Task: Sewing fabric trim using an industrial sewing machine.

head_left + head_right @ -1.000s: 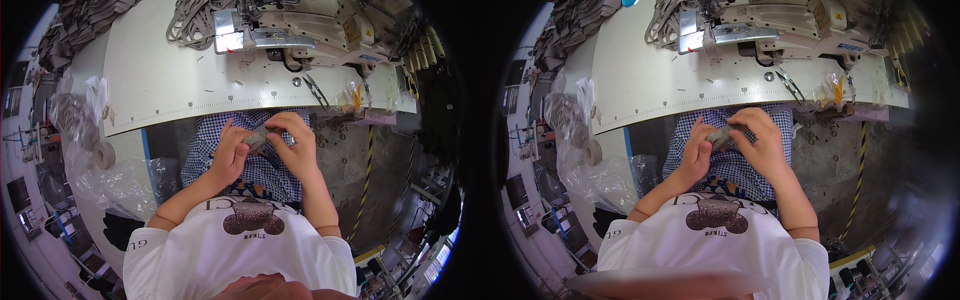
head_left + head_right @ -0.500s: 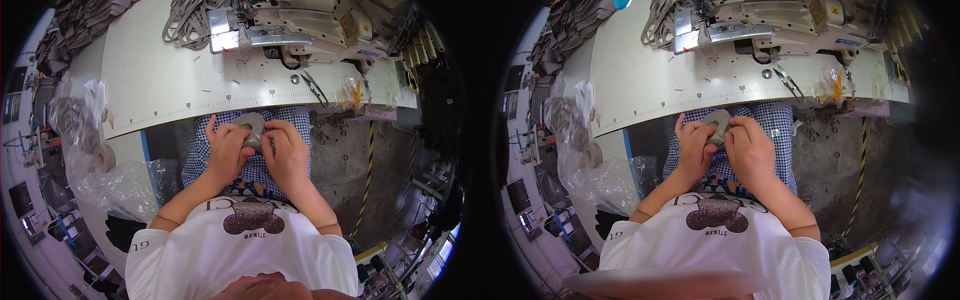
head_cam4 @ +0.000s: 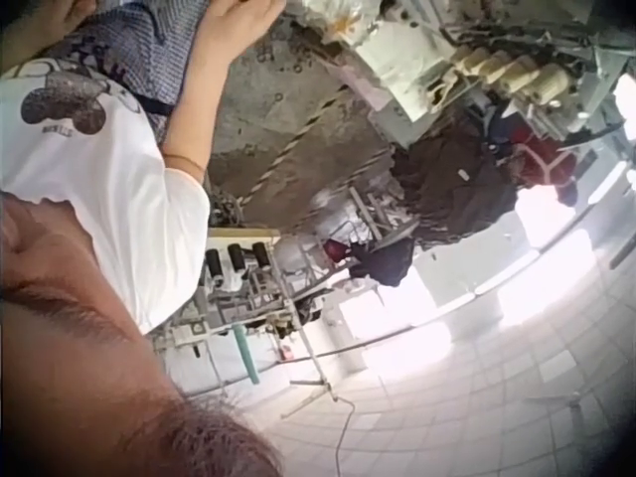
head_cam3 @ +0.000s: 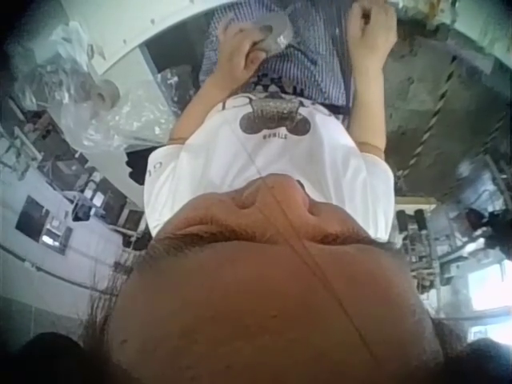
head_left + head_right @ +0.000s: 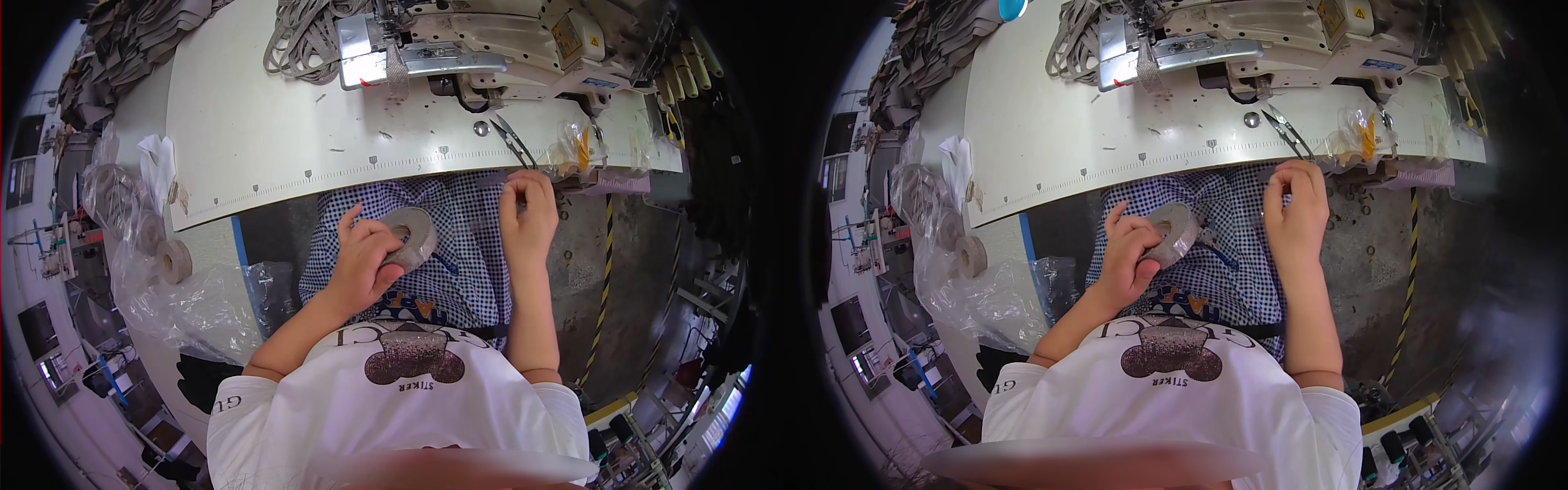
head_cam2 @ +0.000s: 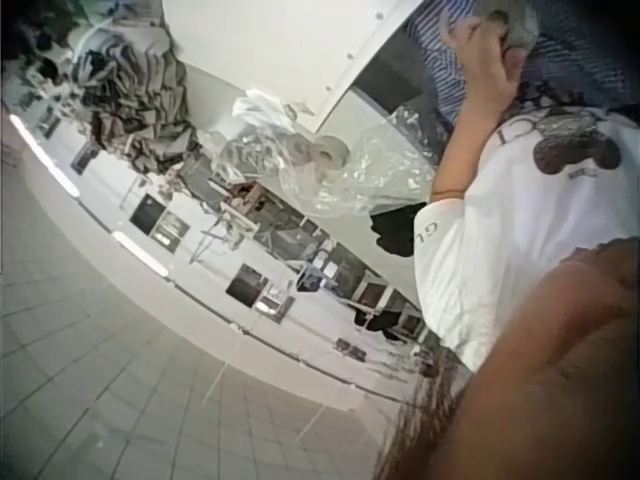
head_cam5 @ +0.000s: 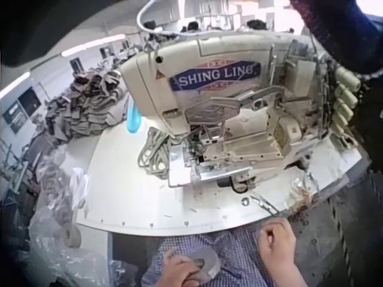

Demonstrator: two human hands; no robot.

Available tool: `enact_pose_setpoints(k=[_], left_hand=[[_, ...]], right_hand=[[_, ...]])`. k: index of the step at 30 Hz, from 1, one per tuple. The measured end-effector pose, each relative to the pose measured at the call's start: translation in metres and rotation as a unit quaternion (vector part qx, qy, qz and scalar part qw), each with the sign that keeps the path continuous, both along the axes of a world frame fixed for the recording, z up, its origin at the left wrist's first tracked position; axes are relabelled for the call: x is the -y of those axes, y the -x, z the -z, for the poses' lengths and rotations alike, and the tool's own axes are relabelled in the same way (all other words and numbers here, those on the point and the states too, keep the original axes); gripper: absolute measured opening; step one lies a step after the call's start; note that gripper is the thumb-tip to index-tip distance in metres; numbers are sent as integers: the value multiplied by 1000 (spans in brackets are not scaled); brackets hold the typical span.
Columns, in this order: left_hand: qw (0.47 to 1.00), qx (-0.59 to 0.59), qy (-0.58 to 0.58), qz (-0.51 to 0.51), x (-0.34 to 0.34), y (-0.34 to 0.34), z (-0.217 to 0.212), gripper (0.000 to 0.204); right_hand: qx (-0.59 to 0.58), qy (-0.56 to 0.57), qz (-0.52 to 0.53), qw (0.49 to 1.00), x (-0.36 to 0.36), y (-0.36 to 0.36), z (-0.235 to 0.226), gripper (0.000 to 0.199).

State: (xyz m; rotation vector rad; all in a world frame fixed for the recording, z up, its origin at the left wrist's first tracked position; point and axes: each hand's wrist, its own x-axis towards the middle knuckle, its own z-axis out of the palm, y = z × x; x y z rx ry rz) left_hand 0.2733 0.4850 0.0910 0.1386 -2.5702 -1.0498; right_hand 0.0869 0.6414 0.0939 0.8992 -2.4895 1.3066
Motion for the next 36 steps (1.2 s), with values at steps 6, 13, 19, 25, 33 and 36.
enact_pose_setpoints(k=[6,13,19,25,33,36], left_hand=[[999,6,2,-44,-1,3,-1,47],[999,20,30,-28,1,1,1,46],[998,30,53,-7,1,-1,3,45],[999,13,-40,32,4,1,2,45],[904,-28,-418,84,-1,-19,-7,48],[810,-49,-584,21,-3,-33,-26,52]], right_hand=[[144,27,-229,962,7,-49,-33,14],[144,-7,-239,960,11,-58,-34,16],[131,-27,-255,958,12,-56,-34,15],[181,57,-178,966,18,-50,-25,12],[107,20,-61,992,18,-28,-17,10],[97,-17,-68,993,17,-25,-7,9]])
